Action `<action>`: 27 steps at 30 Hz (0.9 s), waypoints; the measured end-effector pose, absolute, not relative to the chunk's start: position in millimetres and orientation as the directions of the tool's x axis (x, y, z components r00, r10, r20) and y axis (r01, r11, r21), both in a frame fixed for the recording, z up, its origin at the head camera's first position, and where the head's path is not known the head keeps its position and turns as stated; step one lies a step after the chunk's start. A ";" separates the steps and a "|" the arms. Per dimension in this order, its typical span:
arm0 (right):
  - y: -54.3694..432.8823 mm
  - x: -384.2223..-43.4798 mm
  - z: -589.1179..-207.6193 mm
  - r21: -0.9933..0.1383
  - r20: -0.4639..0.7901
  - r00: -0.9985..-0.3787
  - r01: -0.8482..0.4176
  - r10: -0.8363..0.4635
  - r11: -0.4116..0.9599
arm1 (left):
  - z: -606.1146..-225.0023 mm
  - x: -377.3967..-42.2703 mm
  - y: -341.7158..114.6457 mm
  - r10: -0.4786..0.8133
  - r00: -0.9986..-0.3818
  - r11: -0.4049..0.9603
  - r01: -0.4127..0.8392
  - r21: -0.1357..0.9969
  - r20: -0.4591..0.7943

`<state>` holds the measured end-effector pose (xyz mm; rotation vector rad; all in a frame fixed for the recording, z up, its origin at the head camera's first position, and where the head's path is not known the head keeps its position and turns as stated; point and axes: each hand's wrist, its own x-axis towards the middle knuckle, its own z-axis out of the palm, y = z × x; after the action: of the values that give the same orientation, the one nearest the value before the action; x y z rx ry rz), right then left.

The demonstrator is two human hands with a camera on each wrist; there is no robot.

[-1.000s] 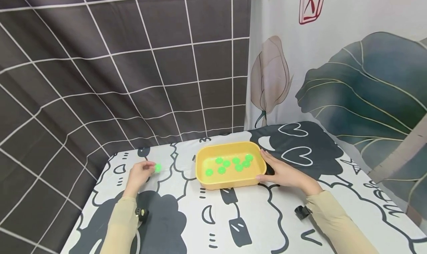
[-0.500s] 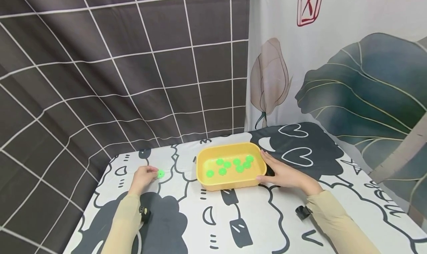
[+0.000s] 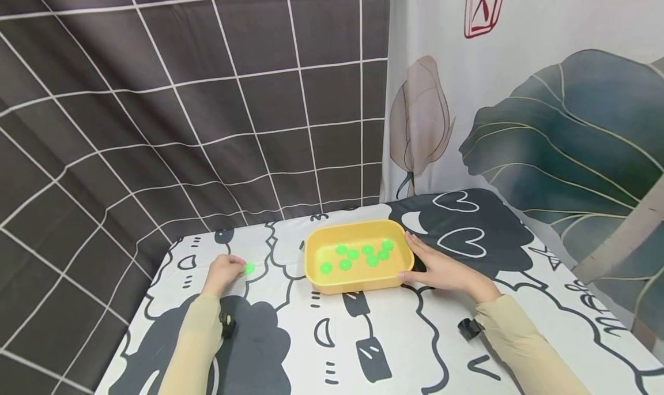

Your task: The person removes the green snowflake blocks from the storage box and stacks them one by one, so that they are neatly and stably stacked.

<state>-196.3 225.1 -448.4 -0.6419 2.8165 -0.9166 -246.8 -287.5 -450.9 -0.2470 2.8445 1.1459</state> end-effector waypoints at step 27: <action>225.2 -197.8 -449.5 -0.590 0.024 -0.904 -0.357 -0.426 0.724 | -451.7 -247.4 -286.3 -0.150 -0.984 0.708 -0.178 0.683 -0.100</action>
<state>-197.8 225.2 -449.5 -0.6404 2.8104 -0.9265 -247.4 -286.3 -451.7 -0.2753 2.8690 1.1536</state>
